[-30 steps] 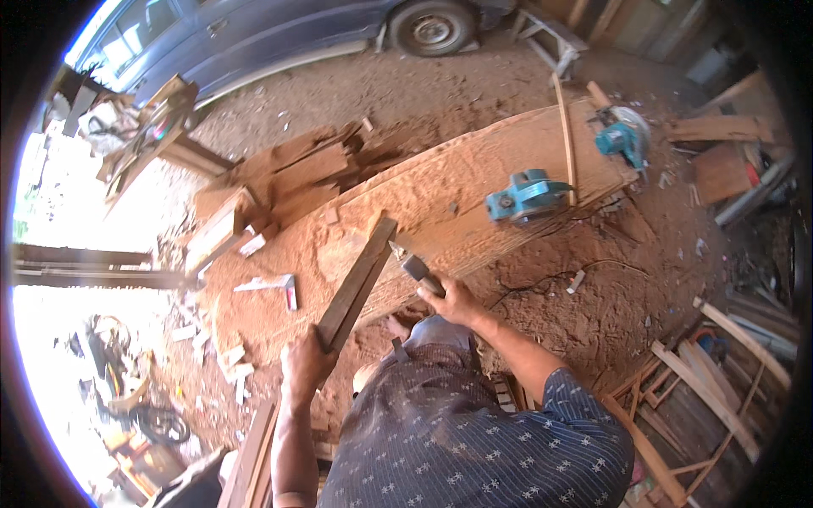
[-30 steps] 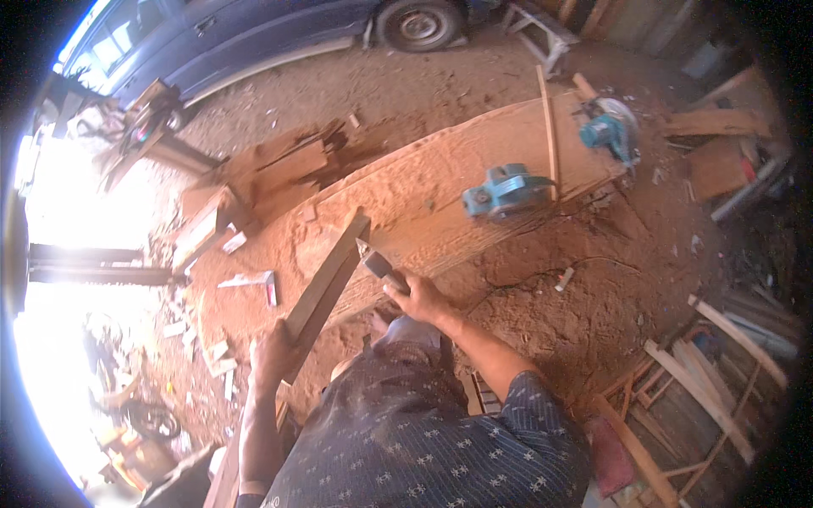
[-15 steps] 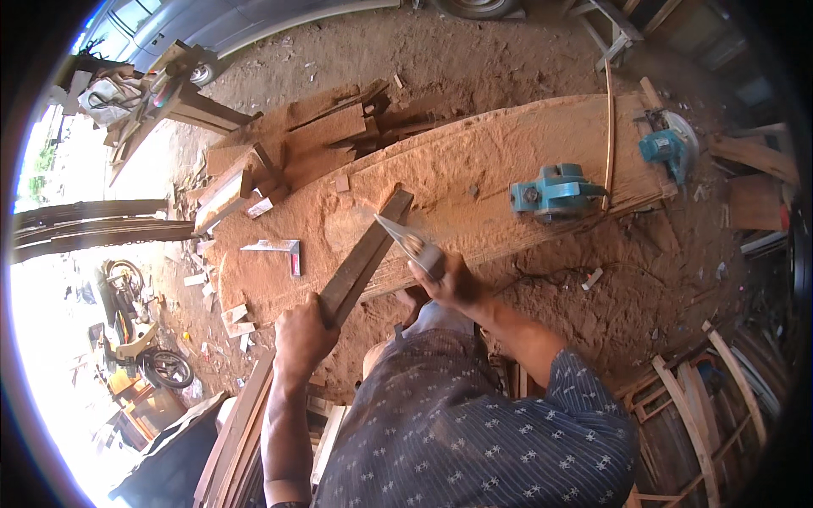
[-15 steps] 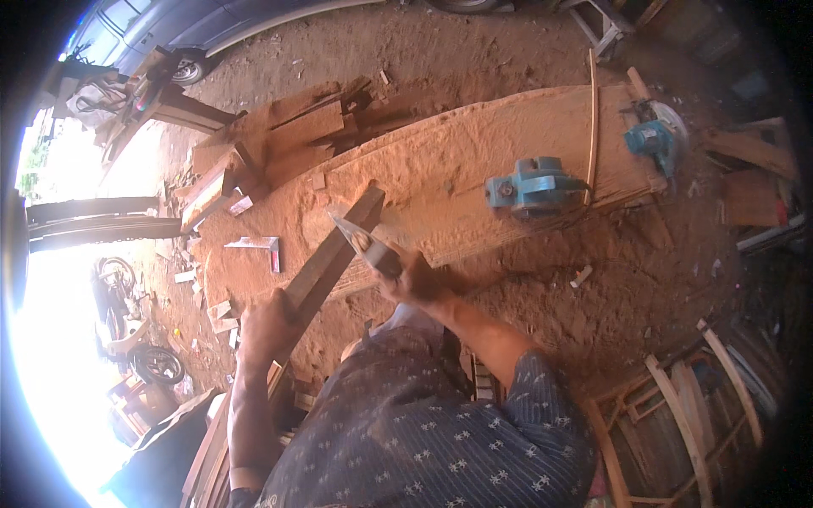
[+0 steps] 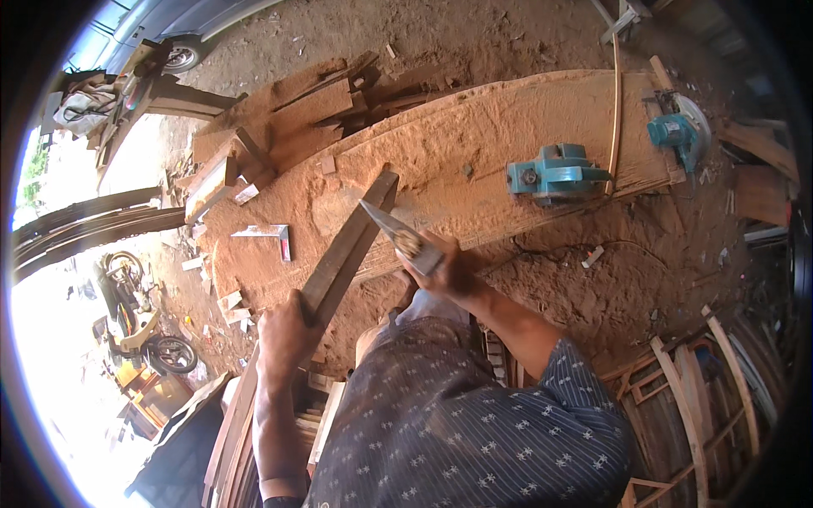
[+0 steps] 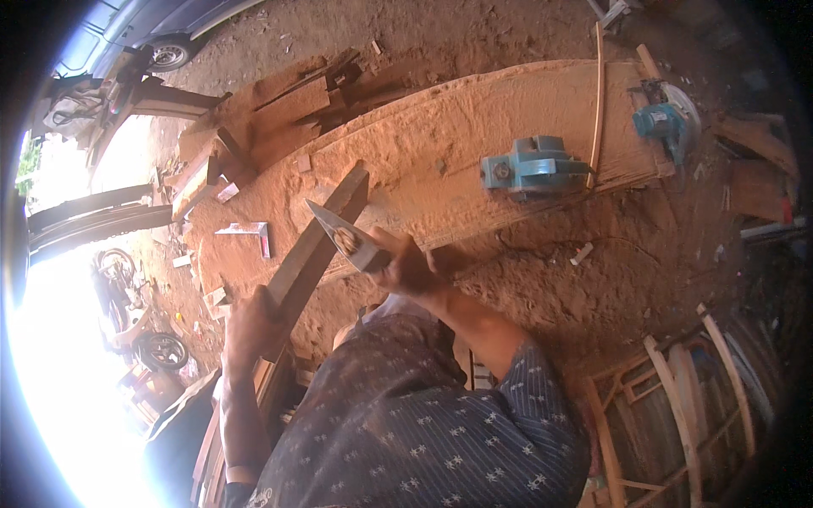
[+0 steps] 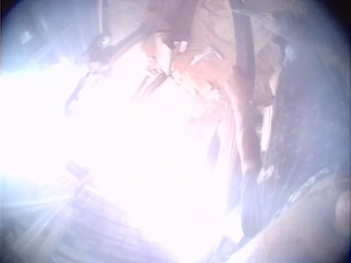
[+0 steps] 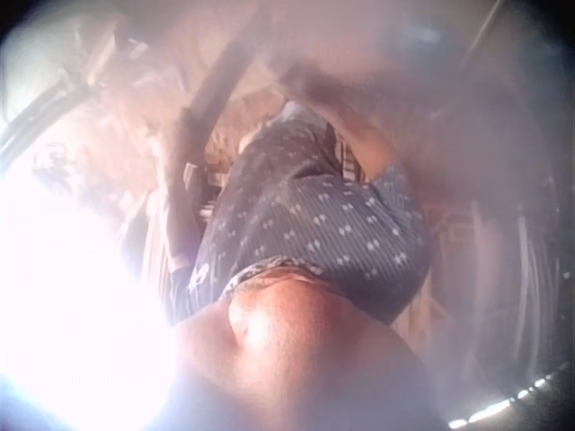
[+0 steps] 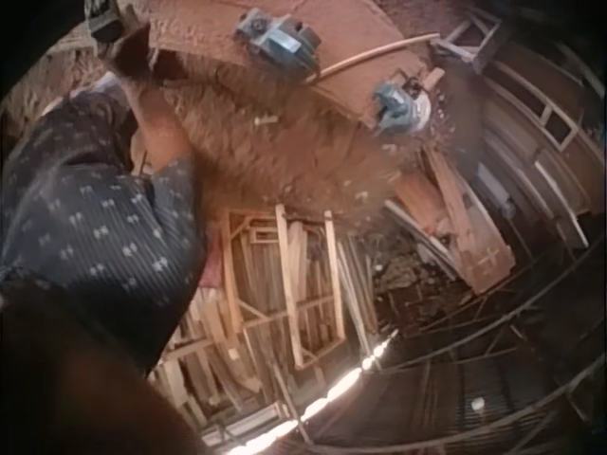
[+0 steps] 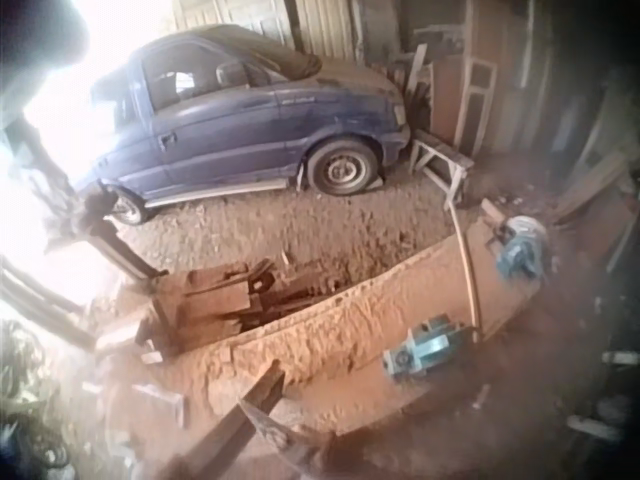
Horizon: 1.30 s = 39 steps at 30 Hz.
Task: The person shapes a rectangular wooden plank using a mallet and chisel, then smooths the surface with an electric planer. The person repeatedly strikes the chisel to remove material and uses the planer to flatten the plank.
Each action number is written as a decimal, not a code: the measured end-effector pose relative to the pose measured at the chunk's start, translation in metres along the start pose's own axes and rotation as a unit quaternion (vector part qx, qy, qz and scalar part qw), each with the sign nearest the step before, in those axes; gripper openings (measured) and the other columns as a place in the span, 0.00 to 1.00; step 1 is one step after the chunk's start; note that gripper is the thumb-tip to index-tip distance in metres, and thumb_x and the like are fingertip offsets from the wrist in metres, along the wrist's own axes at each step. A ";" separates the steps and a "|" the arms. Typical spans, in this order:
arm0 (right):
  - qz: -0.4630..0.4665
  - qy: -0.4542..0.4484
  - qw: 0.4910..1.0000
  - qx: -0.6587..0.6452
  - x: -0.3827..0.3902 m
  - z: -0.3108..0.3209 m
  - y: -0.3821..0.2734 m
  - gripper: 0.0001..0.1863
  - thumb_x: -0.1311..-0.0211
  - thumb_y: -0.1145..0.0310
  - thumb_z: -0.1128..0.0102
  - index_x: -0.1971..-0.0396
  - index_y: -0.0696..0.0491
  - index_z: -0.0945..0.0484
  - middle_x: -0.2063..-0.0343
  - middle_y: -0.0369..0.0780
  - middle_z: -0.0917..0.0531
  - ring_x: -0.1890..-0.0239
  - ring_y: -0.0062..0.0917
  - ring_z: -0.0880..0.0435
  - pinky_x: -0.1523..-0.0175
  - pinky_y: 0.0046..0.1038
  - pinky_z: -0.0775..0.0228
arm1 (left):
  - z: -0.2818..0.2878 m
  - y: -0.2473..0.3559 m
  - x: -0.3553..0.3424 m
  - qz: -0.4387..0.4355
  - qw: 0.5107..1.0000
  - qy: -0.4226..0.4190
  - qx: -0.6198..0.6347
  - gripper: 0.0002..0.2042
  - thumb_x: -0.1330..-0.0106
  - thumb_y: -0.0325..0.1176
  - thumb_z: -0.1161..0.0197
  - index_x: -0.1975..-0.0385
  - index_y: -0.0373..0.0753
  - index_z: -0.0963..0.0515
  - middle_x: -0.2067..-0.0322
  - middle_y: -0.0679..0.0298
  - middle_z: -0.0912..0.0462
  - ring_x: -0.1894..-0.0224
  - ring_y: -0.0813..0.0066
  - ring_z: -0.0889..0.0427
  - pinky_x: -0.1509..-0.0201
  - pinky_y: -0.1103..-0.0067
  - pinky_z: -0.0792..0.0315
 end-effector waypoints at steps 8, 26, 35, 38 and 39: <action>-0.252 -0.152 0.953 0.076 -0.014 -0.001 0.039 0.16 0.35 0.59 0.35 0.59 0.58 0.19 0.77 0.48 0.17 0.70 0.36 0.11 0.65 0.35 0.22 | -0.013 -0.005 -0.008 0.005 0.999 0.015 -0.037 0.13 0.38 0.37 0.36 0.60 0.36 0.25 0.75 0.47 0.15 0.69 0.47 0.13 0.60 0.57 0.20; -0.065 -0.081 0.994 -0.025 -0.036 0.002 -0.009 0.15 0.35 0.59 0.35 0.57 0.55 0.18 0.81 0.43 0.18 0.76 0.32 0.15 0.69 0.35 0.24 | -0.009 -0.006 -0.009 -0.004 0.999 0.008 -0.034 0.11 0.40 0.34 0.37 0.63 0.35 0.24 0.75 0.48 0.14 0.69 0.48 0.11 0.59 0.58 0.18; -0.282 -0.179 0.933 0.135 0.007 0.010 0.075 0.21 0.31 0.51 0.41 0.56 0.56 0.16 0.72 0.48 0.13 0.66 0.45 0.11 0.57 0.40 0.21 | -0.015 -0.008 -0.010 -0.013 0.999 0.012 -0.051 0.11 0.40 0.34 0.38 0.64 0.33 0.24 0.75 0.45 0.15 0.69 0.44 0.12 0.58 0.56 0.19; -0.287 -0.228 0.928 0.065 -0.006 0.006 0.032 0.19 0.32 0.54 0.39 0.59 0.57 0.17 0.81 0.43 0.17 0.75 0.32 0.14 0.66 0.34 0.22 | -0.015 -0.012 -0.010 0.034 0.999 -0.006 -0.033 0.13 0.41 0.35 0.36 0.62 0.33 0.24 0.74 0.44 0.15 0.67 0.44 0.12 0.58 0.56 0.19; -0.174 -0.119 0.978 0.004 -0.023 0.013 0.002 0.15 0.35 0.57 0.35 0.64 0.55 0.19 0.83 0.42 0.20 0.75 0.31 0.13 0.68 0.32 0.23 | -0.012 -0.011 -0.011 0.008 1.000 0.008 -0.028 0.14 0.42 0.35 0.34 0.61 0.34 0.25 0.75 0.45 0.15 0.68 0.44 0.12 0.59 0.55 0.19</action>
Point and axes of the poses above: each hand's wrist, its own x-axis away from the middle knuckle, its own z-axis out of the back of the hand, y = z × x, the point moved 6 cm from there along -x, towards the middle knuckle
